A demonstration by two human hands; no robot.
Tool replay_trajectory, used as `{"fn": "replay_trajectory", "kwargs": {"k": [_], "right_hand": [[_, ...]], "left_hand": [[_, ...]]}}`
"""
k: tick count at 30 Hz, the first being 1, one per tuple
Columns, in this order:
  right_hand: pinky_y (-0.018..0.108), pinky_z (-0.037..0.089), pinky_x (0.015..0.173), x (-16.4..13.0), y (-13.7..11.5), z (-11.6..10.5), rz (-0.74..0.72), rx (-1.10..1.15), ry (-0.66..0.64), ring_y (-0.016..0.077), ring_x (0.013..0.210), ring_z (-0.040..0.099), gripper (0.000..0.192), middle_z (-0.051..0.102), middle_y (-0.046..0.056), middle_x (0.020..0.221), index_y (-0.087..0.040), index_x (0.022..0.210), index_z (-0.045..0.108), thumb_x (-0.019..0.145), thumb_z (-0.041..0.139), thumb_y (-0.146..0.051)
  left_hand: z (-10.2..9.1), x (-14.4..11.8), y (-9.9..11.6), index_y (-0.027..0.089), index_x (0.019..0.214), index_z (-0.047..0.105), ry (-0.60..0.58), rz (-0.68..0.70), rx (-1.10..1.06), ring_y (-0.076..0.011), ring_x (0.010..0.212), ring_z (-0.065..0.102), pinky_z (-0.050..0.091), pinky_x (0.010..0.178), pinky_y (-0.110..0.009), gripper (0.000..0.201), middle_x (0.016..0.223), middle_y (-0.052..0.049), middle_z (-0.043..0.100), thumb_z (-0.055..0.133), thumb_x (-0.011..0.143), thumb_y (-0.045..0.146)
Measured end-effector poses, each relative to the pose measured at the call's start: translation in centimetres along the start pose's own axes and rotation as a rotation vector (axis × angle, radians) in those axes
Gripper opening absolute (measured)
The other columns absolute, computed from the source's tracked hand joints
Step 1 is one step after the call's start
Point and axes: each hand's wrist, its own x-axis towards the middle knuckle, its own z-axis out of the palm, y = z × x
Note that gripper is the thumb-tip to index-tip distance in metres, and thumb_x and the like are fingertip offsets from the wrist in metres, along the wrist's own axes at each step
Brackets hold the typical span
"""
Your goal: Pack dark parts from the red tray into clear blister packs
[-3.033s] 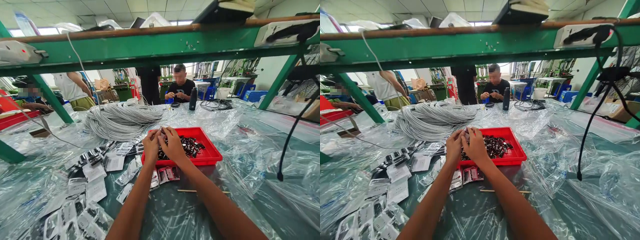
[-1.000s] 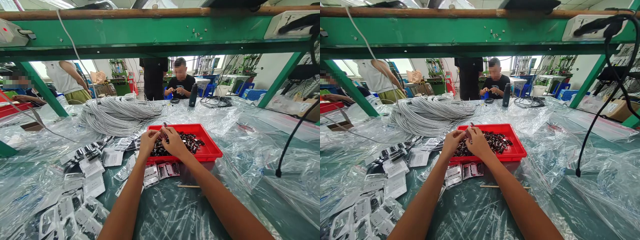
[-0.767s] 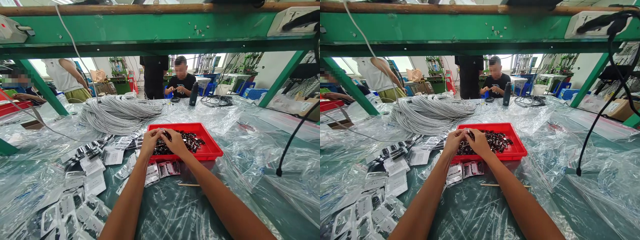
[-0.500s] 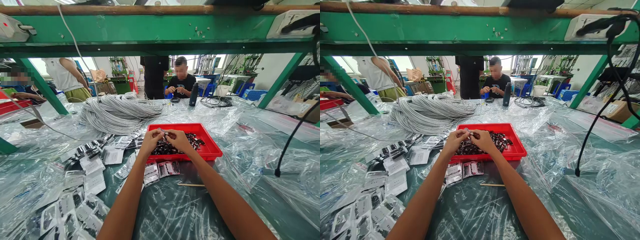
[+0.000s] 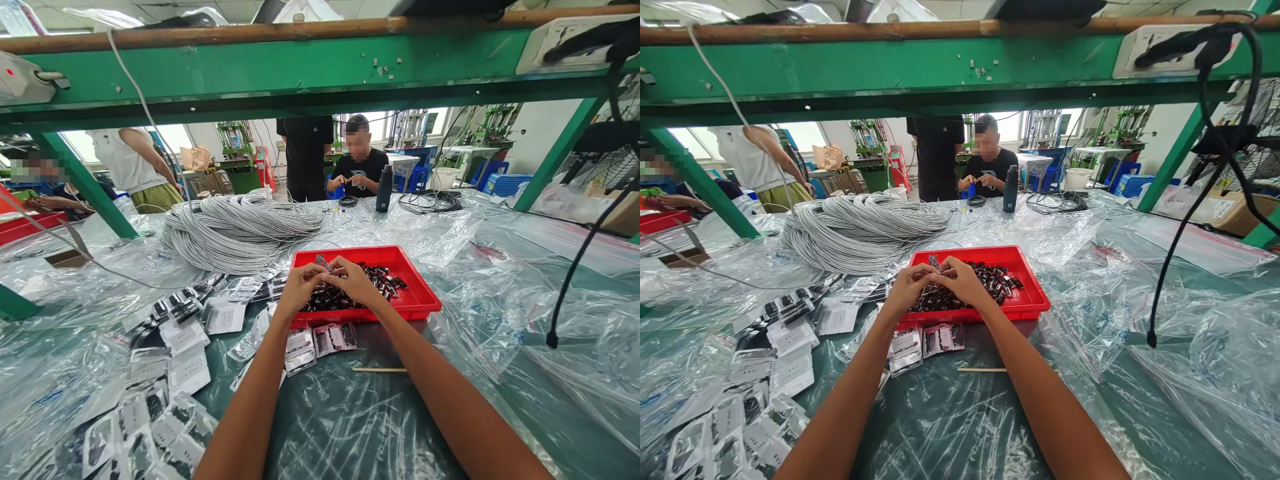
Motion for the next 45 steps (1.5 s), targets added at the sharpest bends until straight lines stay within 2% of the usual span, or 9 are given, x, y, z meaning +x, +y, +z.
{"fn": "replay_trajectory", "kwargs": {"k": [5,11,16,22,27,32,34,40,45], "right_hand": [[0.037,0.052,0.093,0.2,0.2,-2.2,-0.026,0.01,-0.137,0.021,0.11,0.065,0.029,0.068,0.006,0.109,-0.02,0.103,0.062,0.076,0.055,-0.012],[0.039,0.053,0.089,0.6,-0.6,-3.5,-0.002,-0.128,-0.003,0.021,0.102,0.068,0.03,0.071,0.009,0.105,-0.018,0.105,0.063,0.079,0.051,-0.012],[0.037,0.055,0.083,0.6,-2.6,-3.6,-0.083,-0.143,0.026,0.0209,0.095,0.069,0.026,0.072,0.008,0.102,-0.018,0.101,0.066,0.081,0.049,-0.017],[0.036,0.056,0.076,-0.3,-5.9,-3.3,-0.203,-0.191,0.015,0.0221,0.09,0.07,0.027,0.072,0.009,0.098,-0.019,0.102,0.066,0.084,0.046,-0.019],[0.039,0.054,0.082,-3.8,-10.0,-3.4,-0.338,-0.404,-0.075,0.023,0.091,0.069,0.025,0.072,0.008,0.099,-0.022,0.102,0.067,0.088,0.046,-0.022],[0.037,0.054,0.082,-9.2,-10.7,-4.3,-0.347,-0.532,-0.291,0.023,0.091,0.069,0.026,0.073,0.008,0.098,-0.025,0.096,0.068,0.093,0.042,-0.026],[0.035,0.054,0.078,-11.9,-9.3,-5.2,-0.29,-0.575,-0.354,0.0223,0.088,0.069,0.027,0.073,0.008,0.097,-0.027,0.095,0.067,0.093,0.041,-0.025],[0.037,0.057,0.083,-20.0,-2.7,-8.1,-0.158,-0.789,-0.429,0.0247,0.097,0.069,0.031,0.07,0.013,0.113,-0.022,0.112,0.067,0.091,0.047,-0.033],[0.033,0.058,0.072,-22.6,-0.3,-8.3,-0.205,-0.867,-0.348,0.0213,0.079,0.07,0.029,0.069,0.009,0.089,-0.021,0.097,0.067,0.093,0.038,-0.022]], "left_hand": [[-0.9,0.4,-0.2,0.018,0.08,0.07,0.189,-0.026,0.033,-0.0184,0.065,0.063,0.05,0.066,-0.03,0.033,0.073,-0.004,0.07,0.068,0.073,0.05],[-3.3,-0.6,2.6,0.02,0.081,0.063,0.475,0.034,0.232,-0.0201,0.068,0.065,0.049,0.065,-0.03,0.023,0.074,-0.005,0.069,0.062,0.077,0.043],[-6.8,-7.4,4.9,0.02,0.098,0.065,0.464,-0.085,0.352,-0.0183,0.059,0.062,0.047,0.057,-0.028,0.029,0.073,-0.002,0.067,0.058,0.076,0.038],[-12.1,-17.7,3.4,0.018,0.092,0.067,0.531,-0.165,0.987,-0.0293,0.094,0.067,0.049,0.088,-0.041,0.033,0.098,-0.013,0.072,0.036,0.085,0.026],[-15.7,-19.7,2.4,0.015,0.105,0.066,0.421,-0.295,1.18,-0.0304,0.1,0.066,0.049,0.09,-0.041,0.036,0.111,-0.016,0.067,0.037,0.086,0.022],[-17.4,-17.4,2.6,0.017,0.111,0.067,-0.095,-0.402,1.269,-0.0312,0.116,0.06,0.044,0.101,-0.038,0.044,0.124,-0.016,0.062,0.058,0.068,0.015],[-17.6,-16.9,2.5,0.019,0.111,0.067,-0.197,-0.423,1.26,-0.0319,0.114,0.062,0.046,0.098,-0.037,0.053,0.121,-0.014,0.064,0.067,0.058,0.014],[-18.9,-15.2,2.9,0.02,0.103,0.062,-0.235,-0.489,1.282,-0.0351,0.108,0.06,0.048,0.091,-0.039,0.061,0.107,-0.012,0.066,0.082,0.046,0.029],[-19.1,-14.7,6.2,0.018,0.102,0.05,-0.042,-0.398,1.251,-0.0294,0.099,0.058,0.047,0.085,-0.039,0.041,0.108,-0.013,0.06,0.068,0.069,0.034]]}}
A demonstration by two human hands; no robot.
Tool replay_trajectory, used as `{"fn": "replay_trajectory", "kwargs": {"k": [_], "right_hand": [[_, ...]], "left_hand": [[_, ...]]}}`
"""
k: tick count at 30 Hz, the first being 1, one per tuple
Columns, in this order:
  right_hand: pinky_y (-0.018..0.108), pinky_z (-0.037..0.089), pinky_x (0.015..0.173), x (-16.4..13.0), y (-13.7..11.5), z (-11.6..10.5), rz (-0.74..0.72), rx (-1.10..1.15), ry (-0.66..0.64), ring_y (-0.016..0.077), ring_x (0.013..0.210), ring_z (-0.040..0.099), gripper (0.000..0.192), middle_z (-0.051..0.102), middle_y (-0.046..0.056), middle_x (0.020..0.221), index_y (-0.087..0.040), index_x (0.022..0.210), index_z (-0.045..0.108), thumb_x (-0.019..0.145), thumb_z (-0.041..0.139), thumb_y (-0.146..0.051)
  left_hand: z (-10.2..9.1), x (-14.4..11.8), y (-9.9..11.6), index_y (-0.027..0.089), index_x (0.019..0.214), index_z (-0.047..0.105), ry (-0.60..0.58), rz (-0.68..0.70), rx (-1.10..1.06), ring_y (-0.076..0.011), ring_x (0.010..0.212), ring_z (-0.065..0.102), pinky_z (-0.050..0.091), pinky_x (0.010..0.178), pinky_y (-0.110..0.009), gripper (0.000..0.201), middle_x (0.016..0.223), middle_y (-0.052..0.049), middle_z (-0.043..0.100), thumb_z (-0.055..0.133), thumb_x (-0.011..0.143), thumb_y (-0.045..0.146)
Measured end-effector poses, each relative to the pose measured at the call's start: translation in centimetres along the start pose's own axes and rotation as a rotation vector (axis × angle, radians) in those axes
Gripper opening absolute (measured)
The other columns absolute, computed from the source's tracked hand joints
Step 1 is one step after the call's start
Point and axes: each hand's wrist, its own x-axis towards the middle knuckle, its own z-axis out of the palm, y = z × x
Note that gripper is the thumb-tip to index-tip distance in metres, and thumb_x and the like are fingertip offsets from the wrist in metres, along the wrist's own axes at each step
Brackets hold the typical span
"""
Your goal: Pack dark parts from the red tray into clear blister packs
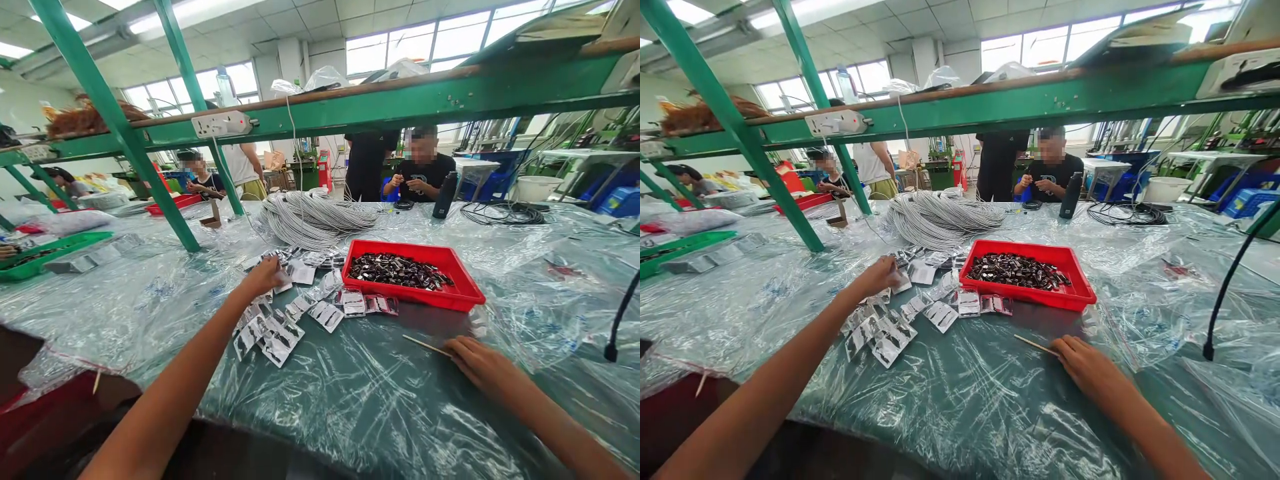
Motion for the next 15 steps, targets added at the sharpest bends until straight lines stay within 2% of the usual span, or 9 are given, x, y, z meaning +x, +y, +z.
{"fn": "replay_trajectory", "kwargs": {"k": [2,4,6,7,9,10,12,15], "right_hand": [[0.031,0.056,0.065,0.2,0.0,0.0,0.043,0.009,0.027,0.0194,0.07,0.069,0.028,0.067,0.007,0.084,-0.021,0.095,0.066,0.091,0.039,-0.021],[0.03,0.055,0.061,0.5,0.0,-0.3,0.097,0.04,0.103,0.0179,0.064,0.066,0.023,0.065,0.006,0.084,-0.021,0.089,0.064,0.088,0.041,-0.022],[0.029,0.054,0.058,0.7,0.1,-0.9,0.151,0.088,0.218,0.0171,0.061,0.064,0.018,0.064,0.006,0.082,-0.022,0.083,0.061,0.084,0.044,-0.022],[0.029,0.053,0.057,0.6,0.2,-1.3,0.173,0.115,0.276,0.017,0.059,0.063,0.014,0.063,0.005,0.079,-0.022,0.08,0.059,0.082,0.045,-0.023],[0.028,0.051,0.054,0.3,0.2,-2.0,0.232,0.173,0.376,0.0166,0.056,0.06,0.009,0.063,0.004,0.074,-0.022,0.078,0.057,0.081,0.05,-0.026],[0.028,0.05,0.053,0.0,0.2,-2.4,0.269,0.203,0.415,0.0164,0.055,0.06,0.008,0.063,0.003,0.072,-0.023,0.079,0.057,0.081,0.052,-0.028],[0.027,0.048,0.052,-0.5,-0.2,-3.2,0.344,0.248,0.496,0.016,0.053,0.059,0.012,0.064,0.002,0.068,-0.022,0.081,0.058,0.082,0.056,-0.034],[0.025,0.04,0.047,-0.5,-1.6,-4.2,0.384,0.253,0.596,0.0127,0.045,0.049,0.018,0.057,-0.002,0.056,-0.021,0.076,0.059,0.082,0.058,-0.038]], "left_hand": [[-0.2,-1.6,2.4,0.019,0.103,0.047,0.11,0.007,-0.214,-0.0253,0.088,0.059,0.048,0.077,-0.037,0.04,0.098,-0.008,0.061,0.064,0.076,0.042],[1.3,-3.9,6.5,0.02,0.103,0.048,0.053,0.04,-0.5,-0.0216,0.077,0.058,0.047,0.068,-0.034,0.038,0.087,-0.004,0.061,0.059,0.081,0.049],[4.1,-6.1,11.6,0.02,0.091,0.052,-0.041,0.054,-0.663,-0.0197,0.073,0.058,0.047,0.065,-0.032,0.032,0.082,-0.003,0.061,0.053,0.085,0.051],[5.8,-7.0,14.3,0.019,0.092,0.053,-0.097,0.078,-0.732,-0.0192,0.075,0.06,0.048,0.067,-0.031,0.029,0.085,-0.003,0.063,0.053,0.086,0.048],[8.6,-8.5,18.9,0.018,0.106,0.054,-0.166,0.045,-0.796,-0.0202,0.081,0.063,0.049,0.071,-0.031,0.026,0.09,-0.005,0.067,0.049,0.09,0.037],[9.6,-9.1,20.6,0.018,0.117,0.052,-0.18,0.046,-0.76,-0.0217,0.086,0.065,0.05,0.076,-0.033,0.03,0.094,-0.007,0.068,0.049,0.091,0.032],[10.3,-9.7,22.5,0.015,0.124,0.051,-0.179,0.132,-0.592,-0.0275,0.101,0.064,0.049,0.087,-0.039,0.037,0.104,-0.013,0.068,0.051,0.09,0.029],[9.6,-9.4,21.7,0.01,0.124,0.055,-0.101,0.329,-0.359,-0.036,0.125,0.051,0.042,0.103,-0.049,0.046,0.128,-0.022,0.058,0.059,0.087,0.038]]}}
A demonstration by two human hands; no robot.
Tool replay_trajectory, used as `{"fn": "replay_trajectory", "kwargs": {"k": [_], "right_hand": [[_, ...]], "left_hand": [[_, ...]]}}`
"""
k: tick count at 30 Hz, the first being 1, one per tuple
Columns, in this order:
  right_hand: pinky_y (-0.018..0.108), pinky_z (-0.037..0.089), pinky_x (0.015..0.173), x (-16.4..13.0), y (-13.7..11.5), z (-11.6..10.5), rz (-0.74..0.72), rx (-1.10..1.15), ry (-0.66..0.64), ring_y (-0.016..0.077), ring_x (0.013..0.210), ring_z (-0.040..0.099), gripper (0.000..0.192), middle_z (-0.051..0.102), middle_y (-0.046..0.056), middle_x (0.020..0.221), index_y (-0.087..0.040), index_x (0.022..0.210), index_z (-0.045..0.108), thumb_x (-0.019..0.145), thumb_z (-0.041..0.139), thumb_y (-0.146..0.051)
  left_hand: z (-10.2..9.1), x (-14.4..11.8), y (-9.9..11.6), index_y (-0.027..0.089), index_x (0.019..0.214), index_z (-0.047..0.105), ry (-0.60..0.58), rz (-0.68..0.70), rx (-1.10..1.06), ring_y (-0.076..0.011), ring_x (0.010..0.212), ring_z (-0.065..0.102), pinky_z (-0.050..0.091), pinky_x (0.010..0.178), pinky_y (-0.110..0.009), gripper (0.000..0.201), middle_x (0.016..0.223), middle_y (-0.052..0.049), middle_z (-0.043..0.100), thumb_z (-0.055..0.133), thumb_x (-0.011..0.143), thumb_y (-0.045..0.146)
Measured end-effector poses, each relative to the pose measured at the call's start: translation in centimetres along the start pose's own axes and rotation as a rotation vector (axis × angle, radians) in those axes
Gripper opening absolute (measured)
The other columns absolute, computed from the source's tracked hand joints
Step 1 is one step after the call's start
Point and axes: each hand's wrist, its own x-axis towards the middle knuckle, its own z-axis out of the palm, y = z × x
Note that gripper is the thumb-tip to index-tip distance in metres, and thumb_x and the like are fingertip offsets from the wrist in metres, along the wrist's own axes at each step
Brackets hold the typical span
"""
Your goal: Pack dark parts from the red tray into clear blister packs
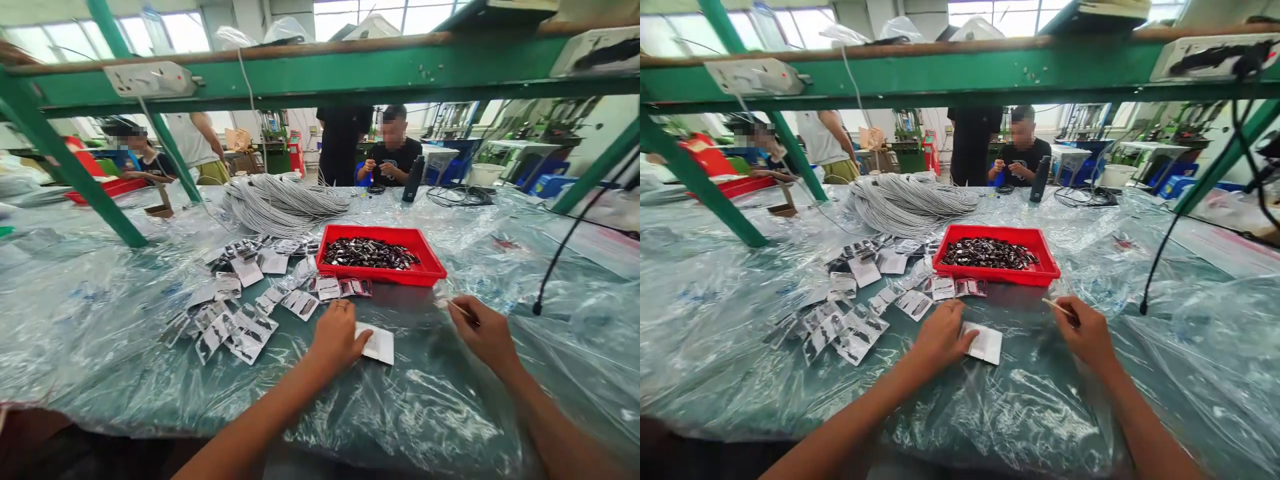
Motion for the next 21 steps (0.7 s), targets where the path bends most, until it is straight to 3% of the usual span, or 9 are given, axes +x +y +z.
{"fn": "replay_trajectory", "kwargs": {"k": [3,6,9,12,16,21], "right_hand": [[0.025,0.031,0.046,0.7,-3.1,0.9,0.042,0.147,-0.024,0.0099,0.043,0.039,0.027,0.043,-0.005,0.049,-0.02,0.067,0.058,0.084,0.059,-0.041],[0.023,0.021,0.041,2.0,-6.7,3.6,0.257,0.586,-0.12,0.008,0.041,0.029,0.034,0.034,-0.008,0.048,-0.02,0.068,0.056,0.086,0.058,-0.049],[0.022,0.015,0.04,3.8,-9.3,7.5,0.438,1.024,-0.239,0.0055,0.039,0.019,0.039,0.023,-0.011,0.047,-0.02,0.064,0.051,0.082,0.063,-0.053],[0.021,0.012,0.039,5.3,-10.1,11.3,0.521,1.219,-0.32,0.0042,0.038,0.016,0.042,0.02,-0.012,0.044,-0.019,0.058,0.052,0.077,0.066,-0.053],[0.021,0.01,0.038,6.3,-9.8,14.7,0.557,1.317,-0.309,0.0036,0.036,0.014,0.047,0.018,-0.012,0.043,-0.019,0.051,0.046,0.073,0.067,-0.055],[0.022,0.009,0.037,5.8,-10.0,15.9,0.564,1.304,-0.182,0.0031,0.035,0.014,0.053,0.022,-0.01,0.042,-0.02,0.045,0.038,0.072,0.067,-0.055]], "left_hand": [[-1.5,0.5,-2.4,0.016,0.136,0.048,-0.118,0.259,-0.001,-0.0318,0.133,0.045,0.039,0.111,-0.045,0.07,0.142,-0.017,0.048,0.074,0.077,0.042],[-1.3,1.2,-3.9,0.021,0.134,0.052,-0.246,0.417,-0.022,-0.0272,0.119,0.056,0.046,0.104,-0.039,0.069,0.128,-0.012,0.058,0.076,0.075,0.045],[0.1,2.0,-3.9,0.019,0.138,0.047,-0.104,0.337,0.035,-0.0302,0.116,0.059,0.048,0.099,-0.043,0.066,0.124,-0.015,0.058,0.067,0.082,0.047],[1.2,2.8,-3.5,0.017,0.139,0.042,0.057,0.243,0.051,-0.0342,0.121,0.055,0.047,0.098,-0.048,0.066,0.129,-0.018,0.054,0.062,0.085,0.049],[1.4,3.3,-3.8,0.019,0.126,0.051,0.022,0.268,0.016,-0.0326,0.115,0.058,0.05,0.093,-0.046,0.06,0.122,-0.014,0.056,0.07,0.078,0.05],[2.0,3.4,-4.4,0.018,0.111,0.059,0.029,0.163,-0.036,-0.0296,0.107,0.06,0.051,0.09,-0.043,0.048,0.113,-0.011,0.059,0.077,0.073,0.041]]}}
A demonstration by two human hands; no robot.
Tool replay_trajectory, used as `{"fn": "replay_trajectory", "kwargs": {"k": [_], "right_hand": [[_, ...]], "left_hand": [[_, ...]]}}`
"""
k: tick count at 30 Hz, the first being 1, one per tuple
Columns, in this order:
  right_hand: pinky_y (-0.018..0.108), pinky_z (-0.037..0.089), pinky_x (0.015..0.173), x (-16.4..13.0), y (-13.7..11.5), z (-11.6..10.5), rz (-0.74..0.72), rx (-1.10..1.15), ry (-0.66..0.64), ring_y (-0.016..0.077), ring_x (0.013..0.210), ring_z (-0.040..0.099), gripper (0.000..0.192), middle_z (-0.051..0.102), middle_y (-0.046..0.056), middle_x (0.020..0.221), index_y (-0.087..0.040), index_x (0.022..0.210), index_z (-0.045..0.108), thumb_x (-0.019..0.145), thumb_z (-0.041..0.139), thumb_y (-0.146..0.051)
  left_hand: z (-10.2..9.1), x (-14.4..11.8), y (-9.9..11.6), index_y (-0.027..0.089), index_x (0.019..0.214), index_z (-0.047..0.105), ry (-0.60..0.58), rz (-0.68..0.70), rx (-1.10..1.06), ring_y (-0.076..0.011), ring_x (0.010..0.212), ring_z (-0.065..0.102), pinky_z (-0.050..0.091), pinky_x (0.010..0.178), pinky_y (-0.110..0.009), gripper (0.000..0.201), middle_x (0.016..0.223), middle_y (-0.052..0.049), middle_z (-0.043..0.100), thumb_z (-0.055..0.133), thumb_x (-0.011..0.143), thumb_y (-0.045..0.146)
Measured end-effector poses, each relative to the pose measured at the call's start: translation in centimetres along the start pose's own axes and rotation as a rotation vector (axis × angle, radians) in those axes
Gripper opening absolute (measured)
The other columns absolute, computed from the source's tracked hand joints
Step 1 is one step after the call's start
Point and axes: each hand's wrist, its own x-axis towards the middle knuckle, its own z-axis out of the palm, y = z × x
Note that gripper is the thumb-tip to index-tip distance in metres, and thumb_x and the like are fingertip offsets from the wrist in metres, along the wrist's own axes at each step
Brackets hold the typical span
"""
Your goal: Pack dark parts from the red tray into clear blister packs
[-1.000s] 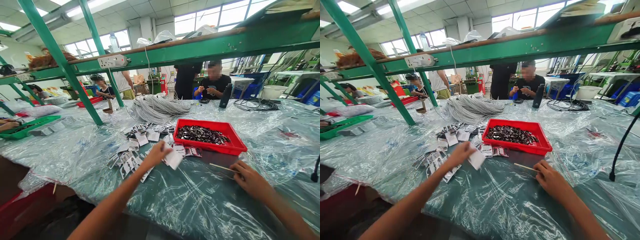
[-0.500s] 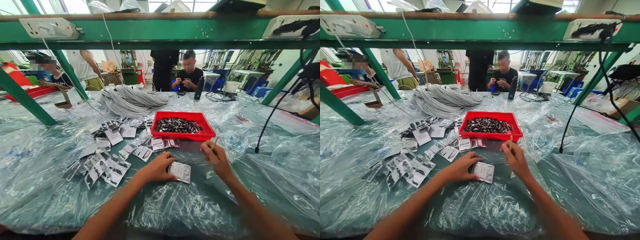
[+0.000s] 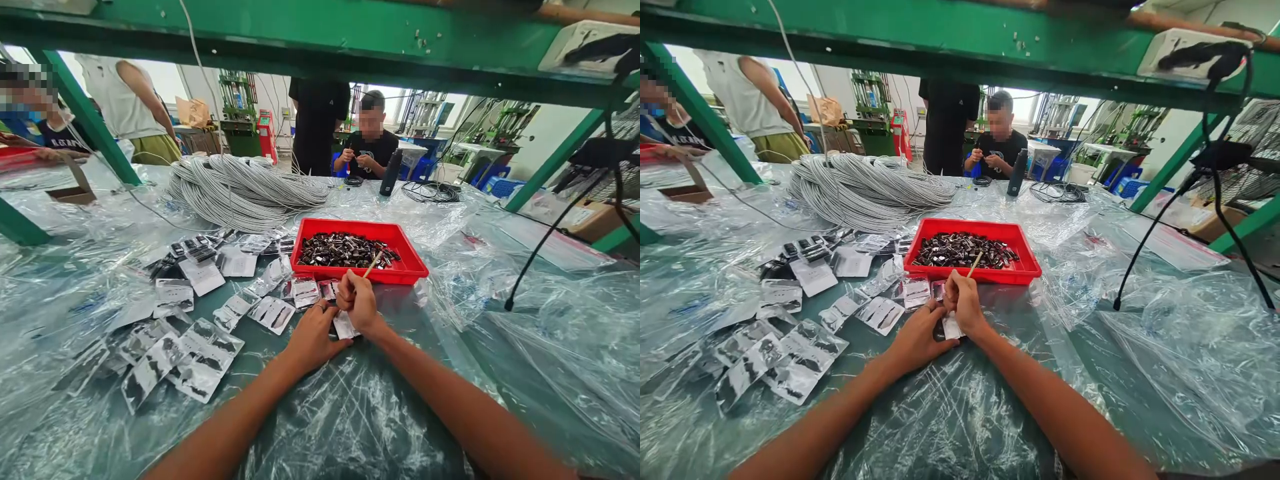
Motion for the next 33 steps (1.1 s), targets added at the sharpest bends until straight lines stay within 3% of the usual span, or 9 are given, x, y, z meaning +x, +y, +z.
{"fn": "replay_trajectory", "kwargs": {"k": [4,10,16,19,23,33], "right_hand": [[0.023,0.013,0.037,-0.4,0.8,0.2,-0.069,-0.034,0.023,0.0041,0.036,0.017,0.053,0.023,-0.009,0.041,-0.021,0.043,0.037,0.074,0.064,-0.054],[0.023,0.015,0.038,-1.0,1.9,-0.3,-0.04,-0.102,0.029,0.0044,0.034,0.022,0.05,0.027,-0.008,0.039,-0.021,0.043,0.038,0.077,0.059,-0.05],[0.021,0.011,0.034,-2.4,-0.9,-1.0,0.291,-0.118,-0.169,0.0041,0.031,0.016,0.046,0.022,-0.01,0.038,-0.021,0.045,0.037,0.077,0.06,-0.046],[0.02,0.011,0.035,-1.5,-1.6,-1.6,0.189,-0.026,-0.099,0.0032,0.033,0.012,0.047,0.02,-0.011,0.04,-0.021,0.046,0.034,0.076,0.061,-0.046],[0.02,0.011,0.035,0.3,-0.8,-2.1,0.035,0.002,0.004,0.0035,0.033,0.011,0.048,0.019,-0.011,0.041,-0.021,0.047,0.033,0.077,0.06,-0.048],[0.022,0.011,0.037,-0.1,-0.2,-1.4,-0.052,-0.076,0.072,0.0031,0.033,0.013,0.049,0.022,-0.01,0.04,-0.022,0.044,0.034,0.072,0.063,-0.049]], "left_hand": [[0.7,0.2,0.2,0.017,0.106,0.06,0.021,-0.057,-0.051,-0.0292,0.103,0.061,0.05,0.09,-0.043,0.049,0.108,-0.01,0.062,0.081,0.069,0.041],[0.7,0.3,0.3,0.018,0.099,0.062,0.048,-0.062,-0.082,-0.0285,0.098,0.062,0.05,0.085,-0.041,0.039,0.1,-0.008,0.063,0.077,0.071,0.041],[0.2,-0.1,0.6,0.019,0.099,0.059,0.037,-0.072,-0.042,-0.0312,0.106,0.06,0.049,0.09,-0.044,0.039,0.105,-0.01,0.062,0.075,0.073,0.044],[-0.3,-0.2,1.2,0.017,0.101,0.058,-0.007,-0.08,0.018,-0.0337,0.11,0.058,0.047,0.094,-0.046,0.043,0.11,-0.013,0.062,0.075,0.072,0.044],[-0.4,0.1,1.8,0.016,0.108,0.057,-0.004,-0.089,0.03,-0.0333,0.113,0.057,0.047,0.096,-0.046,0.049,0.114,-0.015,0.059,0.072,0.075,0.049],[0.8,0.6,1.2,0.017,0.103,0.058,0.068,-0.057,-0.003,-0.0306,0.105,0.059,0.048,0.093,-0.045,0.037,0.107,-0.012,0.06,0.069,0.078,0.041]]}}
